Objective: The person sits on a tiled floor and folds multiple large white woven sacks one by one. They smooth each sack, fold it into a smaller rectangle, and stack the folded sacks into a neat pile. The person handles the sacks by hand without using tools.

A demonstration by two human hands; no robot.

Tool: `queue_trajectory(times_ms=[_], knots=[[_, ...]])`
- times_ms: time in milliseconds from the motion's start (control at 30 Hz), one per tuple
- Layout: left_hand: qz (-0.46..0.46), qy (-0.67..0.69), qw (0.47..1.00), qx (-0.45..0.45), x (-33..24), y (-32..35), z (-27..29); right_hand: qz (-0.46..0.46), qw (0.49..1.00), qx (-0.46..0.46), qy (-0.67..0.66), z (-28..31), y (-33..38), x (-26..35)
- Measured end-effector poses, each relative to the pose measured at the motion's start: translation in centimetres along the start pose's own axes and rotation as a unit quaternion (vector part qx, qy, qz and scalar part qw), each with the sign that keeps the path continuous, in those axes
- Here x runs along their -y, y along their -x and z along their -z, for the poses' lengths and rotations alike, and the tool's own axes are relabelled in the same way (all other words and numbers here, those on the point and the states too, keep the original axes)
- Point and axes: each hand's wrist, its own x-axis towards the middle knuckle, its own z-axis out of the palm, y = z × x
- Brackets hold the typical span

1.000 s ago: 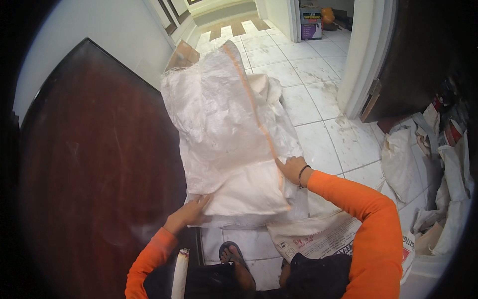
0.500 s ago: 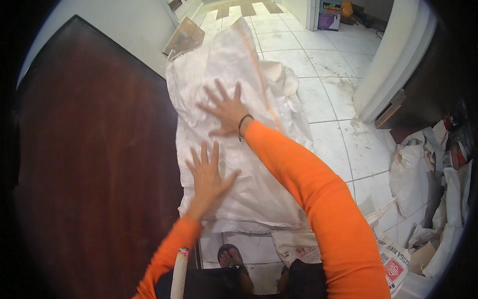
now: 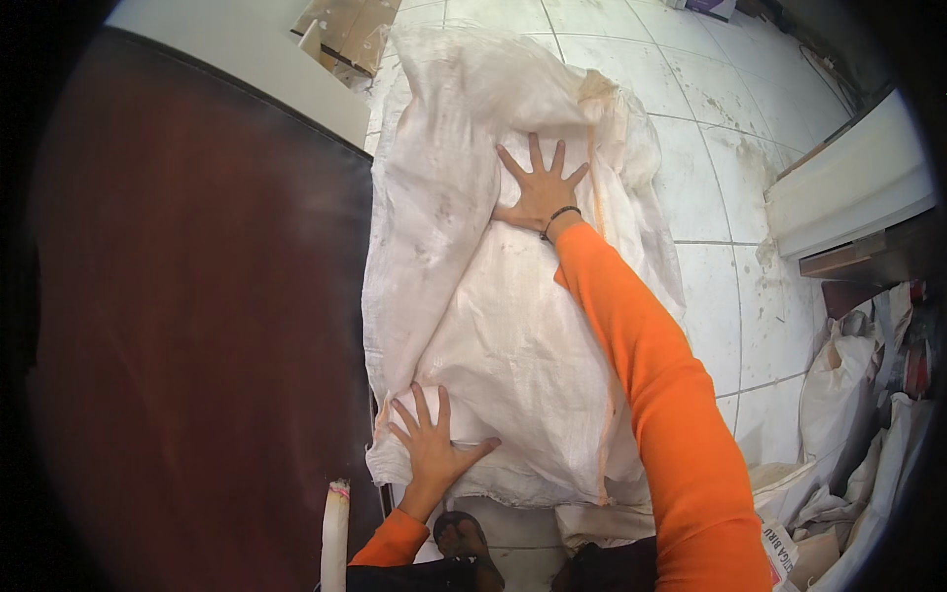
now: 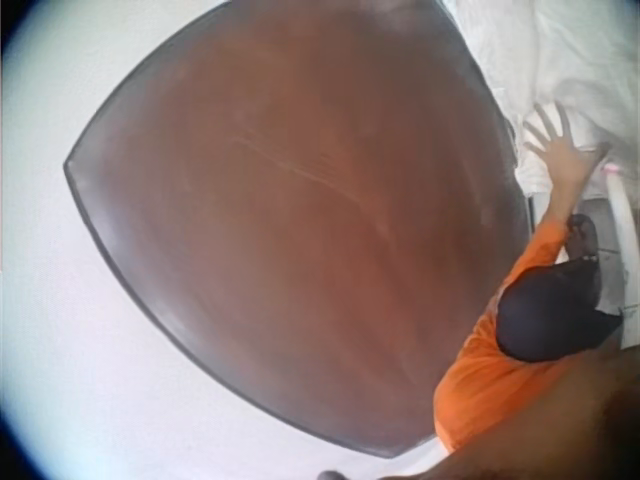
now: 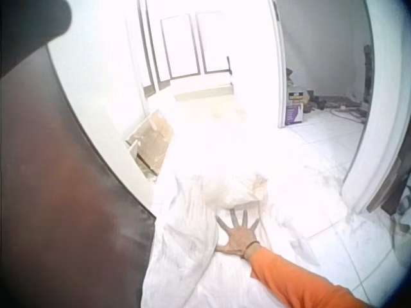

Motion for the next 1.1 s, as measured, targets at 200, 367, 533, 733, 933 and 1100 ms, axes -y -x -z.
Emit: queue_trajectory(times_ms=[200,367,533,733,933,1100], knots=[[-0.016,0.002,1.0,-0.007,-0.3,-0.7,-0.2,-0.012,0.992,0.124,-0.004,0.3,-3.1,-0.5],[-0.034,-0.011,0.999,-0.02,0.2,-1.0,0.0,0.027,0.963,0.202,-0.174,5.7,-8.0,-0.6],[-0.032,0.02,0.999,-0.03,0.0,-1.2,0.2,0.231,0.945,-0.204,-0.109,7.5,-3.0,8.0],[-0.041,0.011,0.997,-0.063,1.4,-0.5,-2.9,0.133,0.989,-0.051,-0.047,0.5,-8.6,9.8],[-0.095,0.037,0.982,-0.162,2.4,-0.1,-4.6,0.109,0.991,-0.071,-0.029,-3.3,-9.1,10.3],[-0.089,0.035,0.977,-0.191,3.0,-0.2,-5.4,0.14,0.981,0.049,-0.128,1.1,-10.3,10.0]])
